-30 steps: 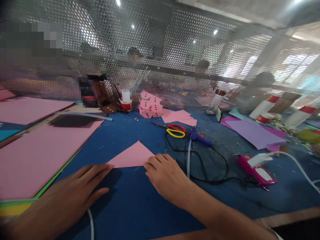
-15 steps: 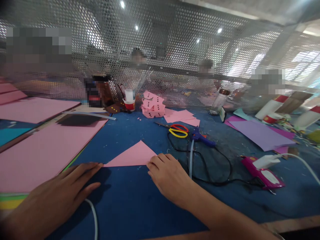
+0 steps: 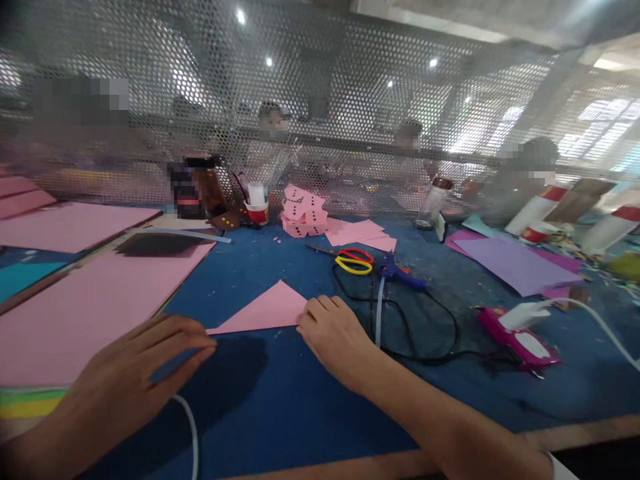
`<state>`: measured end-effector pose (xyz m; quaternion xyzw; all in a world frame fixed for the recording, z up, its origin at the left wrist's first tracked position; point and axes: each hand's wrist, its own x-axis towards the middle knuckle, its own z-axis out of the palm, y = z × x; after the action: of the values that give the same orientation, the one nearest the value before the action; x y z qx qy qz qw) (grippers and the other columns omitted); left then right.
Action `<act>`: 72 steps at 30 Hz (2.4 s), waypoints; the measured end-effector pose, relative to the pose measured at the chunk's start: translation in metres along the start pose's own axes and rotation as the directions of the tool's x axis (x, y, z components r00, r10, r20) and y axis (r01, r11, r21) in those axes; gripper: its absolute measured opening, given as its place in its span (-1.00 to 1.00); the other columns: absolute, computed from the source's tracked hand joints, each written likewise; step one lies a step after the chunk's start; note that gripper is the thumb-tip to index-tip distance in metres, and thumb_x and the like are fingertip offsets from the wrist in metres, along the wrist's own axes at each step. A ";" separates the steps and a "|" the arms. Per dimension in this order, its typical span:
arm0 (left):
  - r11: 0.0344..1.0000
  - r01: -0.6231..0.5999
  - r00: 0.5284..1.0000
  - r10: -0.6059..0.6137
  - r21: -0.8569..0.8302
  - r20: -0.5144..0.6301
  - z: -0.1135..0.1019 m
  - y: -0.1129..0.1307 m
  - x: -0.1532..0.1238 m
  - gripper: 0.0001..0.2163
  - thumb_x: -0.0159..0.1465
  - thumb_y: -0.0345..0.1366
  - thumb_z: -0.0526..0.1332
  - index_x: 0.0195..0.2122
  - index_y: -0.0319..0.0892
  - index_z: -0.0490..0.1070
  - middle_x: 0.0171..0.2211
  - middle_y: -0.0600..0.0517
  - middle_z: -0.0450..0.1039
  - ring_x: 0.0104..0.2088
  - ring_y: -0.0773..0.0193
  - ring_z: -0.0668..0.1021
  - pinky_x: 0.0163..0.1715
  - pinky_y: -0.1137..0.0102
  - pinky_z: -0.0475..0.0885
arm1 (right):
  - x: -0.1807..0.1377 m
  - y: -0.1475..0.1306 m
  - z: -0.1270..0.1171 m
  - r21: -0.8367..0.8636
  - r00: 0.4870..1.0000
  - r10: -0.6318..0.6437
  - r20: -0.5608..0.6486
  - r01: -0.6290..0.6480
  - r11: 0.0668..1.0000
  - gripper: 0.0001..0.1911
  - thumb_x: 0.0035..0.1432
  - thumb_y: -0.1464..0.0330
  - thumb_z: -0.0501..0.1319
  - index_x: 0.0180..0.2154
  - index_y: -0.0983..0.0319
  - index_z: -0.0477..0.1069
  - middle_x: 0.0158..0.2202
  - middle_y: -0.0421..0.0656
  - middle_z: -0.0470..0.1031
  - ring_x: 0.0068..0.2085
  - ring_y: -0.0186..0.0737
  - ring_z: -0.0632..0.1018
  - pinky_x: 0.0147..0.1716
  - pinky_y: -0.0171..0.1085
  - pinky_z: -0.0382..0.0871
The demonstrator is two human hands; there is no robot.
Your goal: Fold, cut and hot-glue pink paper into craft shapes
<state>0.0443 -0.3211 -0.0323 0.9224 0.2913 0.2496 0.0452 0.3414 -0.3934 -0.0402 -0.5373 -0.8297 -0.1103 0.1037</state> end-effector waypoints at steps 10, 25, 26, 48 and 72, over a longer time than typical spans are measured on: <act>0.679 0.529 0.832 -0.294 -0.510 0.470 0.020 0.022 0.040 -0.68 0.32 -0.04 0.20 -0.06 -0.05 0.63 -0.13 -0.02 0.67 -0.26 0.17 0.64 -0.25 0.37 0.50 | 0.002 -0.001 0.006 0.151 0.983 0.135 -0.127 -0.116 0.982 -0.93 0.33 0.43 0.24 -0.27 0.21 0.45 -0.25 -0.16 0.51 -0.20 -0.16 0.45 -0.17 -0.16 0.17; 0.099 0.549 0.786 -0.400 -0.830 0.472 0.035 0.033 0.061 -0.69 0.13 -0.03 0.44 -0.26 -0.16 0.69 -0.25 -0.06 0.69 -0.18 0.14 0.65 -0.08 0.33 0.58 | 0.002 -0.014 -0.011 0.542 0.948 0.261 -0.183 -0.125 0.831 -0.94 0.32 0.43 0.27 -0.22 0.14 0.46 -0.25 -0.26 0.53 -0.19 -0.24 0.51 -0.10 -0.20 0.21; 0.095 0.533 0.792 -0.405 -0.841 0.456 0.036 0.032 0.061 -0.70 0.14 -0.03 0.43 -0.27 -0.17 0.69 -0.26 -0.05 0.69 -0.20 0.15 0.65 -0.07 0.32 0.58 | 0.002 -0.013 -0.010 0.545 0.936 0.282 -0.209 -0.128 0.829 -0.94 0.33 0.42 0.25 -0.19 0.13 0.45 -0.23 -0.24 0.53 -0.16 -0.22 0.51 -0.07 -0.19 0.23; -0.048 0.503 0.731 -0.509 -0.863 0.454 0.037 0.028 0.060 -0.77 0.07 -0.17 0.51 -0.38 -0.23 0.64 -0.38 0.00 0.65 -0.31 0.25 0.64 -0.12 0.37 0.61 | -0.007 -0.014 -0.018 -0.005 0.966 -0.062 -0.251 0.063 0.998 -0.88 0.42 0.41 0.12 -0.10 0.20 0.43 -0.19 -0.15 0.54 -0.14 -0.13 0.46 -0.03 0.00 0.16; -0.044 0.537 0.775 -0.367 -0.843 0.513 0.037 0.032 0.056 -0.70 0.22 -0.10 0.40 -0.16 -0.21 0.65 -0.14 -0.14 0.67 -0.10 0.06 0.66 -0.02 0.25 0.57 | -0.006 -0.015 -0.012 -0.088 0.977 -0.028 -0.211 0.009 0.996 -0.81 0.37 0.55 0.09 -0.11 0.22 0.42 -0.19 -0.12 0.50 -0.15 -0.12 0.42 -0.01 -0.02 0.17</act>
<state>0.1186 -0.3138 -0.0330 0.5264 0.3399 0.2836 0.7259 0.3307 -0.4083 -0.0319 -0.5188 -0.8133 -0.2035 0.1673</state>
